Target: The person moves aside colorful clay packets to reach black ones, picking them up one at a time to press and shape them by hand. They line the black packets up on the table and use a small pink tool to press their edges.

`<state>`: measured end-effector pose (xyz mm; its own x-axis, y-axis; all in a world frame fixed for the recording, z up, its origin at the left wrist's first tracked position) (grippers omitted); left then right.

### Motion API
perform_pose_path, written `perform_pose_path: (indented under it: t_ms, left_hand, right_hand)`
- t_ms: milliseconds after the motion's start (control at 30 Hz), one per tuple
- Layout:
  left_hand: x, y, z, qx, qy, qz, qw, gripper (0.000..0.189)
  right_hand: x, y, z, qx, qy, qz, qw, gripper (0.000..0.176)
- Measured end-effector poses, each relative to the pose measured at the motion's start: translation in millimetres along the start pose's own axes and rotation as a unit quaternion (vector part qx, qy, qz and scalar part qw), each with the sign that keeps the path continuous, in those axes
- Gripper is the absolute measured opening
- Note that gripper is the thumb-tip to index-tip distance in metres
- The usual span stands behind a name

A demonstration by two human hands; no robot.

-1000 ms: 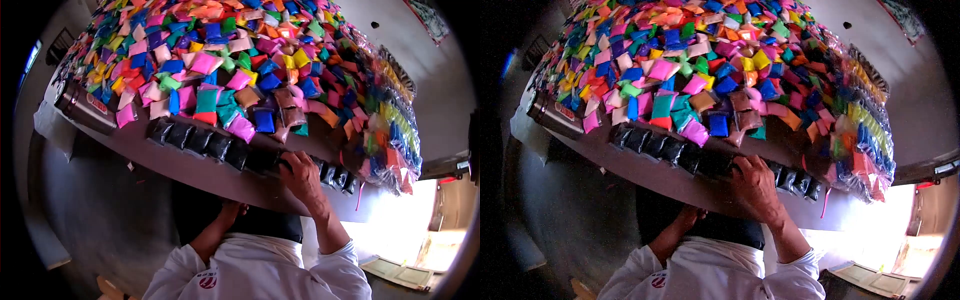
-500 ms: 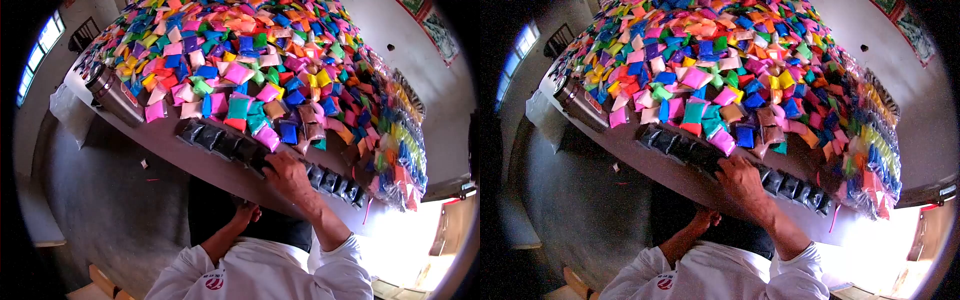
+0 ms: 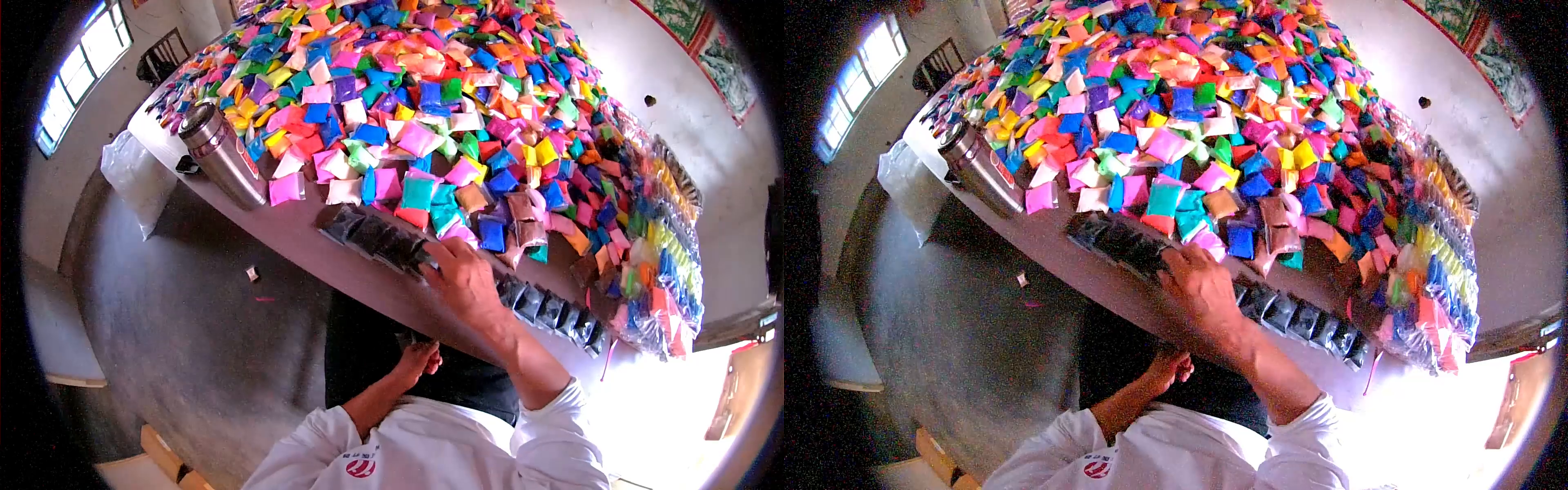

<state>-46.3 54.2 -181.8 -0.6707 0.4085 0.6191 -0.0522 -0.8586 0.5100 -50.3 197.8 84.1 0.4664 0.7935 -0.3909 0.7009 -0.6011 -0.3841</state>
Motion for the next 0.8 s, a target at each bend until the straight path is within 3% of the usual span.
perform_pose_path:
  t_ms: [67, 200, 300, 367, 433, 467, 500, 567, 600, 667, 800]
  left_hand:
    - [2.5, 1.4, -0.4, 0.004, -0.008, -0.008, 1.000, 0.036]
    - [5.0, 6.5, -0.5, -0.003, 0.005, -0.002, 1.000, 0.037]
    - [4.7, 7.3, -1.1, 0.005, -0.009, -0.003, 1.000, 0.038]
    - [10.8, 12.9, 3.5, 0.002, -0.028, -0.031, 0.999, 0.040]
    - [36.7, 21.8, 14.8, -0.022, -0.147, 0.082, 0.986, 0.039]
    - [10.0, 8.1, -7.1, -0.011, -0.137, 0.016, 0.990, 0.035]
    - [3.9, 2.6, -14.3, -0.058, -0.177, 0.053, 0.981, 0.029]
    - [15.0, 13.1, 2.0, -0.008, -0.056, -0.036, 0.998, 0.031]
    - [15.0, 12.9, 2.3, -0.012, -0.039, -0.051, 0.998, 0.033]
    - [0.7, 2.7, -11.8, 0.013, -0.045, -0.100, 0.994, 0.031]
    - [-2.9, 1.4, -13.8, 0.043, -0.069, -0.113, 0.990, 0.027]
  right_hand:
    - [-6.8, -9.0, 10.8, 0.034, -0.001, -0.035, 0.999, 0.035]
    - [2.9, -11.9, 45.5, -0.043, 0.023, -0.035, 0.998, 0.036]
    - [4.7, -8.4, 46.4, -0.034, 0.025, -0.044, 0.998, 0.032]
    - [-4.6, 4.6, 40.9, 0.016, -0.005, -0.075, 0.997, 0.027]
    - [-13.0, 29.2, 25.2, 0.062, 0.002, -0.084, 0.995, 0.025]
    - [-15.7, 45.0, 18.1, 0.079, 0.016, -0.080, 0.994, 0.025]
    - [-9.1, 62.8, 17.8, 0.100, -0.001, -0.051, 0.994, 0.025]
    - [-3.9, 97.5, -15.9, 0.143, -0.013, 0.015, 0.989, 0.022]
    - [0.6, 115.8, -31.5, 0.170, -0.005, 0.025, 0.985, 0.020]
    - [33.2, 165.7, -46.1, 0.180, 0.087, 0.138, 0.970, 0.024]
    - [84.3, 247.6, -99.9, 0.290, 0.213, 0.307, 0.881, 0.030]
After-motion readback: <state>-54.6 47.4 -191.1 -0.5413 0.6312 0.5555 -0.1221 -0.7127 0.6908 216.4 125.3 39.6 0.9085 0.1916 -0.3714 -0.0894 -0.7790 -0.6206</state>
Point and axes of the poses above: each hand's wrist, its own y-axis away from the middle knuckle, its own z-axis out of the palm, x = y × z, the point moved 5 cm from there along -y, towards the middle knuckle, and after that the axes turned 1 degree about y, right-handed, at the moved point
